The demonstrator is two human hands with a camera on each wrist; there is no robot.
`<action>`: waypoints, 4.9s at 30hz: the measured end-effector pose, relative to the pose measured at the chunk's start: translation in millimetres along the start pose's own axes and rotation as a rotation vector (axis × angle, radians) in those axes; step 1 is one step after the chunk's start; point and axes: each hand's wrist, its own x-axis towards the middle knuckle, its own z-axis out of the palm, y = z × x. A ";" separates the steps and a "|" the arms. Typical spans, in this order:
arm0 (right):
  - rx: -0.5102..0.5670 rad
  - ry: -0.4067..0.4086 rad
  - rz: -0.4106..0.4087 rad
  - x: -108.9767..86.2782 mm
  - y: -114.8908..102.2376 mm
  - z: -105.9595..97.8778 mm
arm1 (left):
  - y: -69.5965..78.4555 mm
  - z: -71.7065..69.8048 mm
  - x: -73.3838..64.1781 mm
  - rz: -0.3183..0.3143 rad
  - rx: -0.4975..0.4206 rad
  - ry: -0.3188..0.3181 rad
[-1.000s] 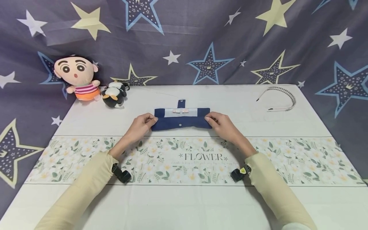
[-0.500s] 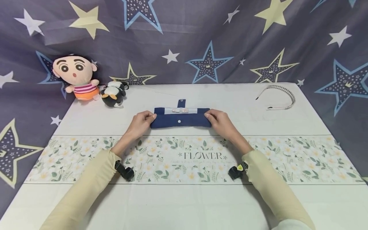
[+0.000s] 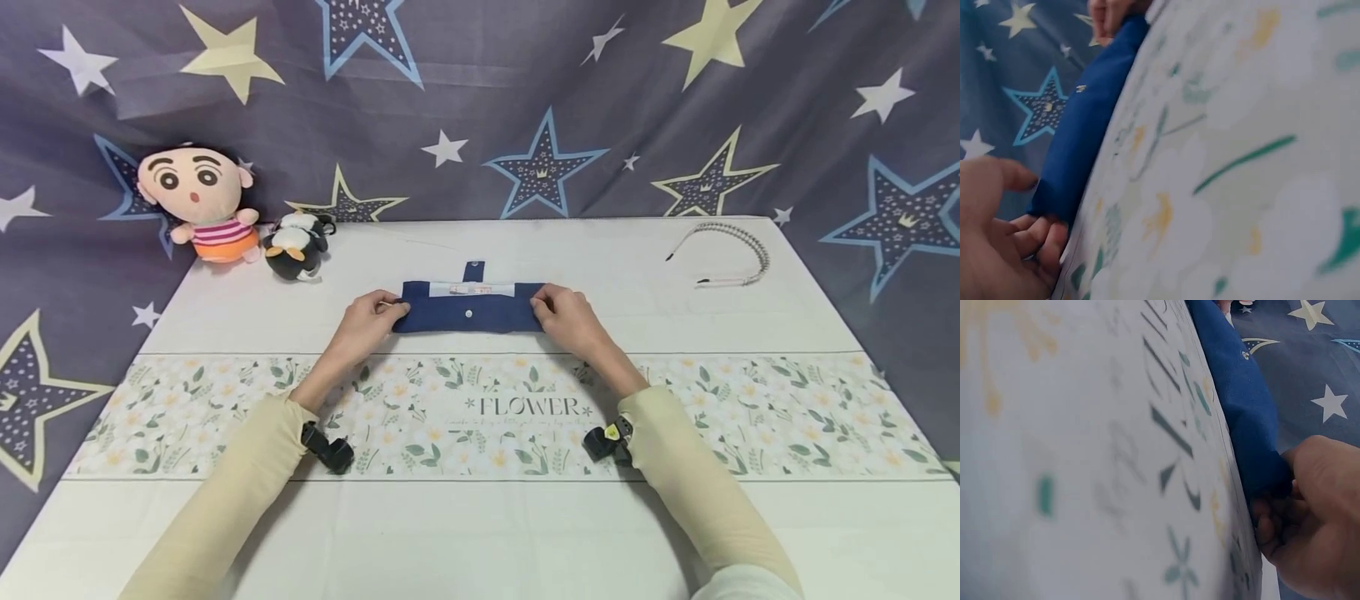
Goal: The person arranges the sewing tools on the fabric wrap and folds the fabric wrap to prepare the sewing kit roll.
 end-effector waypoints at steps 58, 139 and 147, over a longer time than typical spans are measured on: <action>-0.110 -0.100 -0.060 98.8 -40.5 28.2 | 2.2 7.2 0.5 -0.008 0.000 0.103; -0.439 0.116 -0.842 11.8 -38.8 40.3 | 4.8 6.1 5.1 -0.060 0.048 0.130; -0.829 0.150 -0.871 4.2 -54.5 41.3 | 3.5 3.0 5.1 -0.063 0.052 0.133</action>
